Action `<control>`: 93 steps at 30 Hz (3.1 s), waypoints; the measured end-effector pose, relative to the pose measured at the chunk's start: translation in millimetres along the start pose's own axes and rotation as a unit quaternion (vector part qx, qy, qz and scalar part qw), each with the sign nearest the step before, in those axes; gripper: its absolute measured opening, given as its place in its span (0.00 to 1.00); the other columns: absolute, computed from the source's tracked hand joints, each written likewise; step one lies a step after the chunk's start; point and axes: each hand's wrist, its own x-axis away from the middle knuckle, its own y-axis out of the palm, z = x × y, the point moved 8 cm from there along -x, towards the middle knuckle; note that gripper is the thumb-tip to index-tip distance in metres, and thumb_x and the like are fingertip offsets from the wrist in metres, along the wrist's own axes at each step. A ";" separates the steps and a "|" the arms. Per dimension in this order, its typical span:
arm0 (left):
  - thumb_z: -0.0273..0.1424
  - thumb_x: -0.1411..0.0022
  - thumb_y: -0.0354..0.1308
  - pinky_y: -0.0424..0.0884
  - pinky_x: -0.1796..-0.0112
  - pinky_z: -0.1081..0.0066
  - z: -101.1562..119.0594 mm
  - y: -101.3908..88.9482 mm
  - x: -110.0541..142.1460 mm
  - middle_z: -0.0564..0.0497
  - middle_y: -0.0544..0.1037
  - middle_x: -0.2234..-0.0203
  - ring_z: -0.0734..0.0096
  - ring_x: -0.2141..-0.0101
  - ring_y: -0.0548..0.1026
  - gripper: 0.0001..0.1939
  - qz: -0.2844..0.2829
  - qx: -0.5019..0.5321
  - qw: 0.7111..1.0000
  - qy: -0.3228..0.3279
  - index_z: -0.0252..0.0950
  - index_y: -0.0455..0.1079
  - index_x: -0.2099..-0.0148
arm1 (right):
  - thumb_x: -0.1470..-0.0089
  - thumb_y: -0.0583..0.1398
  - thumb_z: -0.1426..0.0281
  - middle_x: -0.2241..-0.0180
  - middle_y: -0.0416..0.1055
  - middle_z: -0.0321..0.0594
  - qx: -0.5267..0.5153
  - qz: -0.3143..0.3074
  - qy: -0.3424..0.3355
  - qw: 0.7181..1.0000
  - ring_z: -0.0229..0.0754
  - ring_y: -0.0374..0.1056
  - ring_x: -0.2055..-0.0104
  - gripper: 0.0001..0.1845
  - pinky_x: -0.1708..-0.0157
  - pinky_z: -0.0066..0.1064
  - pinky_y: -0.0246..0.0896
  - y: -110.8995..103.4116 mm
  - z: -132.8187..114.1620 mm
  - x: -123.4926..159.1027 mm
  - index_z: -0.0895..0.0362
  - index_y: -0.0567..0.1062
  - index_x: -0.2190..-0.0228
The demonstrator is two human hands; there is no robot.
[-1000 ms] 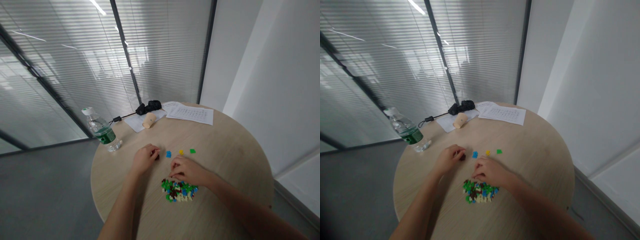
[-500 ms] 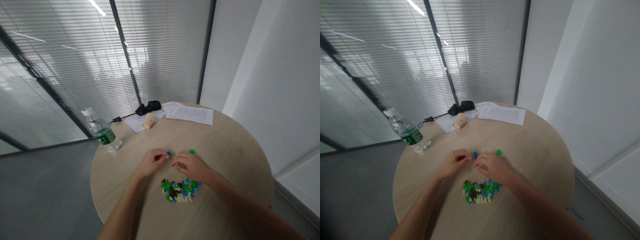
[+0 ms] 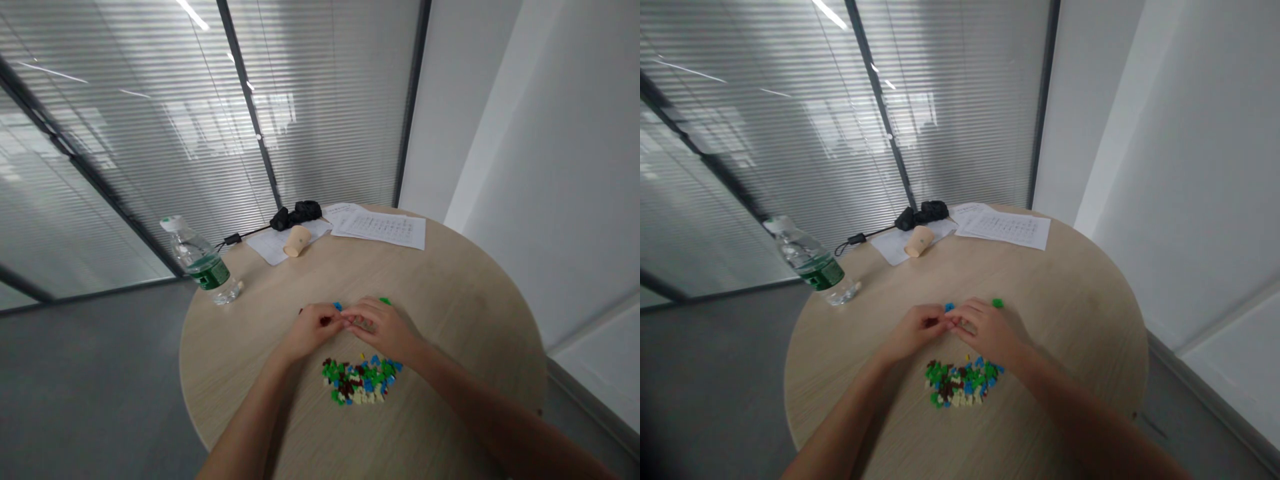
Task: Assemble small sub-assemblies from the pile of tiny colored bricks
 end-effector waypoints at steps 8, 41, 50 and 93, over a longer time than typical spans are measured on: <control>0.34 0.45 0.55 0.58 0.74 0.76 -8.3 -28.6 4.0 0.53 0.71 0.78 0.76 0.76 0.64 0.11 0.030 -0.043 0.998 -0.020 0.33 0.75 0.68 | 0.46 0.57 0.74 0.67 0.72 0.40 0.005 0.018 0.037 0.999 0.38 0.67 0.66 0.09 0.66 0.29 0.63 -6.0 5.9 0.7 0.56 0.74 0.62; 0.31 0.45 0.55 0.61 0.69 0.73 -33.6 -64.1 15.1 0.52 0.75 0.69 0.70 0.69 0.71 0.08 0.061 -0.268 0.954 -0.119 0.39 0.75 0.65 | 0.48 0.55 0.75 0.72 0.72 0.37 0.007 0.013 0.068 0.998 0.35 0.63 0.73 0.11 0.70 0.27 0.59 -7.8 8.7 0.6 0.56 0.75 0.63; 0.30 0.45 0.57 0.60 0.69 0.75 -34.1 -63.4 15.6 0.52 0.74 0.68 0.71 0.69 0.71 0.06 0.053 -0.278 0.951 -0.124 0.40 0.75 0.65 | 0.48 0.56 0.75 0.72 0.71 0.37 0.009 0.006 0.069 0.998 0.35 0.62 0.74 0.11 0.71 0.27 0.59 -7.0 9.9 0.8 0.56 0.75 0.63; 0.33 0.41 0.54 0.62 0.68 0.73 -22.6 -56.6 11.0 0.52 0.73 0.67 0.72 0.69 0.70 0.08 0.086 -0.234 0.967 -0.058 0.38 0.73 0.64 | 0.53 0.65 0.74 0.71 0.73 0.37 -0.001 -0.256 -0.011 0.967 0.38 0.69 0.67 0.04 0.63 0.30 0.62 18.0 7.0 13.6 0.54 0.80 0.73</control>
